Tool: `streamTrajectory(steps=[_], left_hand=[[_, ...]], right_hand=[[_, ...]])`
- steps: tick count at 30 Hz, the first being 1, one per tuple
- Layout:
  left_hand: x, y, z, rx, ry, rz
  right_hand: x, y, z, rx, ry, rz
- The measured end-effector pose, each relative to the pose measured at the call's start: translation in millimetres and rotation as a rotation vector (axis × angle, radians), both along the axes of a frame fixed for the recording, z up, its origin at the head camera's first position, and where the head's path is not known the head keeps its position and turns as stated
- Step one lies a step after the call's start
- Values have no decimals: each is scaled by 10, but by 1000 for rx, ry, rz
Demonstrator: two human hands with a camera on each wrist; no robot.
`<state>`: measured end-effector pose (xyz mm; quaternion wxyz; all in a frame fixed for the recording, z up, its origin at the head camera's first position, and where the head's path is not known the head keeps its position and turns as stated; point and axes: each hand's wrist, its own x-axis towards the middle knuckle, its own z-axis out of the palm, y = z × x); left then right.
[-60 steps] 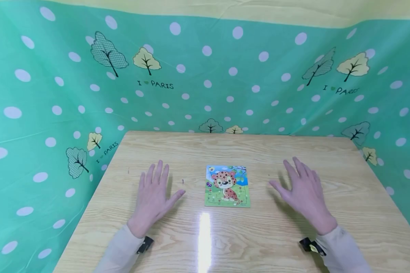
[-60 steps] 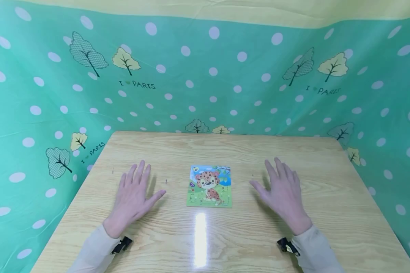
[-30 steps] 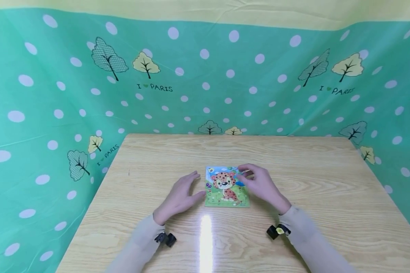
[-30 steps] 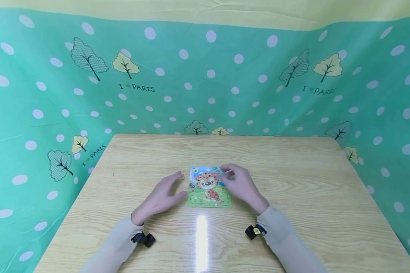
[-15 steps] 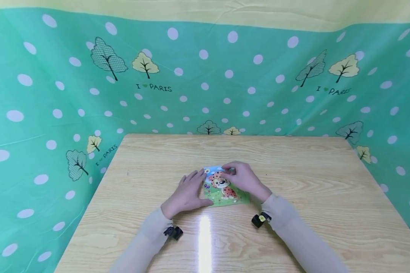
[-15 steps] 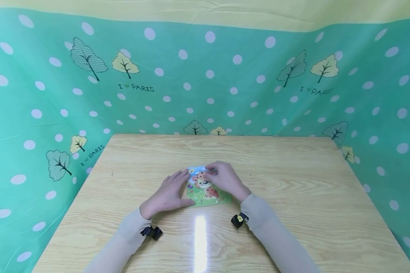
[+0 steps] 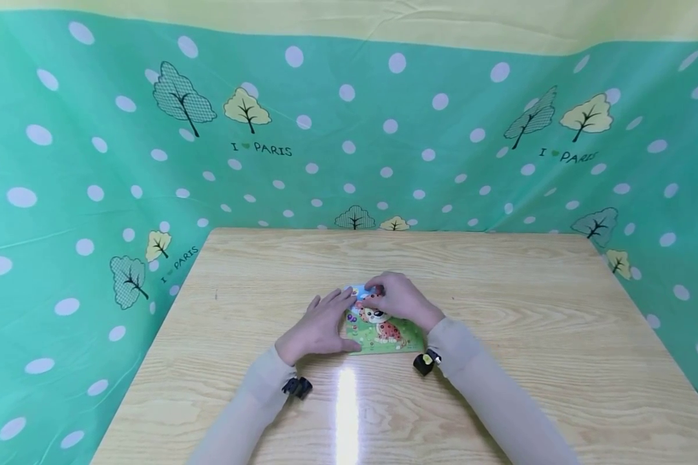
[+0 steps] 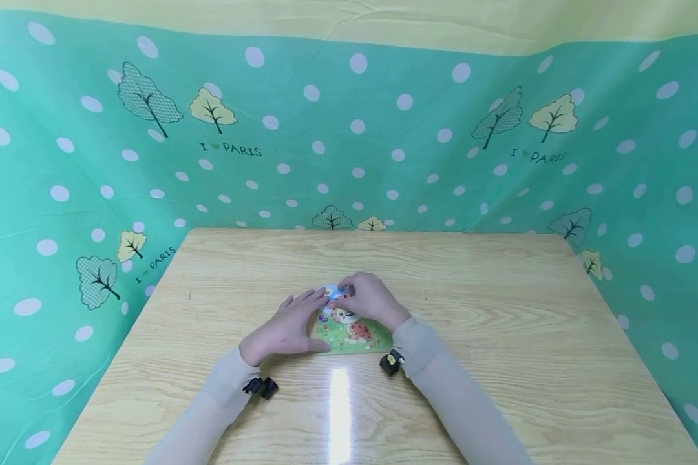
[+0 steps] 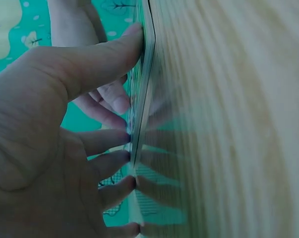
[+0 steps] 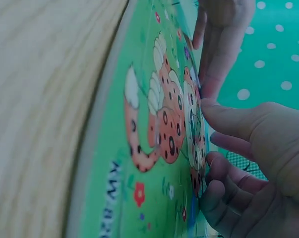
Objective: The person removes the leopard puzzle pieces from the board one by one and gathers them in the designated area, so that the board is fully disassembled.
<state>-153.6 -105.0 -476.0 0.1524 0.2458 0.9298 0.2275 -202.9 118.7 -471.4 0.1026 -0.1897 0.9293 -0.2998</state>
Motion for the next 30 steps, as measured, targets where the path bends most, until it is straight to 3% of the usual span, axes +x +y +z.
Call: streamTrajectory(steps=[15, 23, 30], left_hand=[[-55, -16, -18, 20, -16, 22], [-61, 1, -23, 16, -12, 36], [-63, -5, -5, 1, -8, 39]], right_hand=[[-76, -59, 195, 87, -135, 42], [-191, -80, 194, 97, -216, 48], [-207, -68, 117, -5, -281, 60]])
